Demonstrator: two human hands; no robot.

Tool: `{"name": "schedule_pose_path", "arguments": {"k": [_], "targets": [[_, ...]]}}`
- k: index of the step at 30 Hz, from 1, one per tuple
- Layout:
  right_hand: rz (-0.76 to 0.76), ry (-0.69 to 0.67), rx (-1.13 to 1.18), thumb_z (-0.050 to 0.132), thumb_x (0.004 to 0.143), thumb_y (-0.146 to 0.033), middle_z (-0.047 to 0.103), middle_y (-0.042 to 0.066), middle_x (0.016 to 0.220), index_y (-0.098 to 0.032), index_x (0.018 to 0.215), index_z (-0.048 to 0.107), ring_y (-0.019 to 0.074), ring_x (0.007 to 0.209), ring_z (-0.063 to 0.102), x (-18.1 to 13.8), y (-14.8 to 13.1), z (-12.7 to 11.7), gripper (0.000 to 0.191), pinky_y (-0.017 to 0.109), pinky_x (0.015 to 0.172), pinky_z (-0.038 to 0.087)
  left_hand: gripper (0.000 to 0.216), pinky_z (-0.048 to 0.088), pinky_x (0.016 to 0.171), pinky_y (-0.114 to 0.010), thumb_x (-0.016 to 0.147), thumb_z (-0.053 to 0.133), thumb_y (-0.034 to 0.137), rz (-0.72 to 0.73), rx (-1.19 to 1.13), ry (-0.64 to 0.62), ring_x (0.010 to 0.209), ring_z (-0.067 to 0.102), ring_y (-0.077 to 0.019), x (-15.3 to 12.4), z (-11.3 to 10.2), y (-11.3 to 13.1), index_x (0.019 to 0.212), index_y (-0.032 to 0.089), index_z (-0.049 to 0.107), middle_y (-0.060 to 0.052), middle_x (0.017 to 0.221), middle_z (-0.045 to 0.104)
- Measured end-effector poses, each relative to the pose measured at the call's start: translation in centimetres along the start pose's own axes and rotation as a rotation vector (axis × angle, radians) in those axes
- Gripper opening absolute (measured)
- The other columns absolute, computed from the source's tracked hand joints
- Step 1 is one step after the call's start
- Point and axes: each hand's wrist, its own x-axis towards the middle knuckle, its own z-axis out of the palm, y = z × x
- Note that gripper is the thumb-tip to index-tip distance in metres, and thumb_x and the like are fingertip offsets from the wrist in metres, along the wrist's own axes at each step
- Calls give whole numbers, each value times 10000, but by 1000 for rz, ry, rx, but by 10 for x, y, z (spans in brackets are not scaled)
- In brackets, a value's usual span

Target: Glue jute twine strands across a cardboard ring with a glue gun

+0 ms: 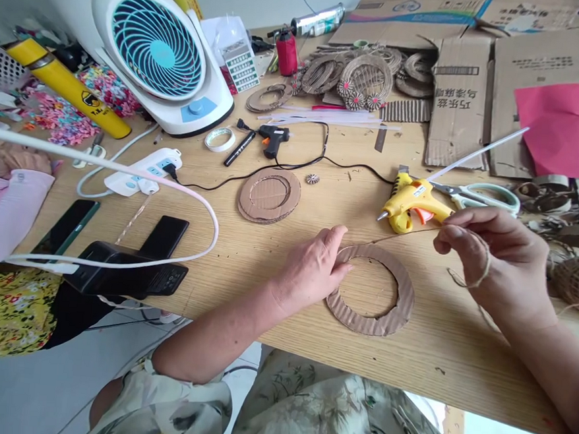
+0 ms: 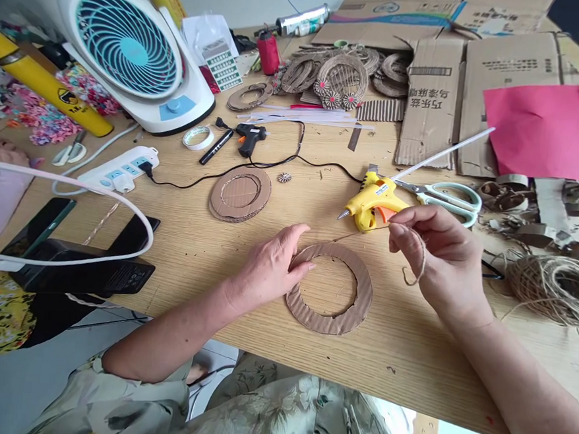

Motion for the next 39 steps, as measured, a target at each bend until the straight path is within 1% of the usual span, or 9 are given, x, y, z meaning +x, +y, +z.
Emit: {"name": "schedule_pose_path", "arguments": {"k": [3,6,10,17,20,23,25,30,39], "targets": [[-123,-79,-47,730,838,-270,651,-5,784,-297,904,694,168,667,597,-5,-2,1,79,332,589,495,267,527,833,-342,931,609,202,11,-124,97,960,661,-214,1,-6,-2,1168,195,488,-65,1046,666],[-362,-338,-199,646,881,-164,701,16,922,-302,1040,683,195,850,674,-11,0,6,214,370,765,570,33,513,793,-277,987,508,197,-9,-430,104,861,669,-153,2,-14,-1,1017,211,504,-13,896,675],[-671,-680,-437,512,925,-70,701,95,1190,-246,1320,600,199,1109,664,-17,4,22,442,355,910,578,136,515,724,-221,1015,502,343,-76,-835,-17,838,681,-124,5,-17,3,1007,207,498,-28,939,702],[-838,-779,-580,502,945,-129,687,135,1249,-175,1354,582,248,1198,616,-25,6,41,420,442,1004,543,106,490,742,-205,879,652,157,-75,-841,20,813,624,-108,8,-9,2,898,183,551,6,846,630],[-790,-673,-534,540,924,-121,705,109,1170,-186,1299,592,211,1083,656,-17,5,31,385,371,926,562,75,467,697,-192,886,602,108,-45,-802,51,739,582,-88,9,-11,-2,873,177,575,22,801,608],[-688,-252,-624,630,895,-224,698,96,1042,-215,1200,621,237,979,657,5,12,10,305,404,883,547,230,415,632,-183,842,523,-7,-7,-687,68,686,538,-67,9,-13,-5,888,174,658,15,860,630],[-607,-40,-866,655,878,-398,667,159,1130,-181,1256,596,312,1048,619,21,22,-4,440,486,914,516,342,389,599,-180,806,484,-60,12,-610,89,653,510,-53,9,-14,-7,910,177,708,5,925,652],[-355,-125,-1093,561,865,-621,643,193,1158,-141,1345,552,361,1103,597,40,47,-18,679,517,934,503,241,434,605,-169,835,569,-1,-8,-549,143,666,571,-58,8,-12,-7,896,161,737,-13,916,690],[-269,-147,-1033,599,857,-530,662,181,1094,-115,1288,611,323,1048,621,44,46,-14,599,461,929,507,365,497,635,-164,870,465,-27,44,-489,120,708,667,-66,6,-14,-11,1003,162,749,-39,986,708]]}}
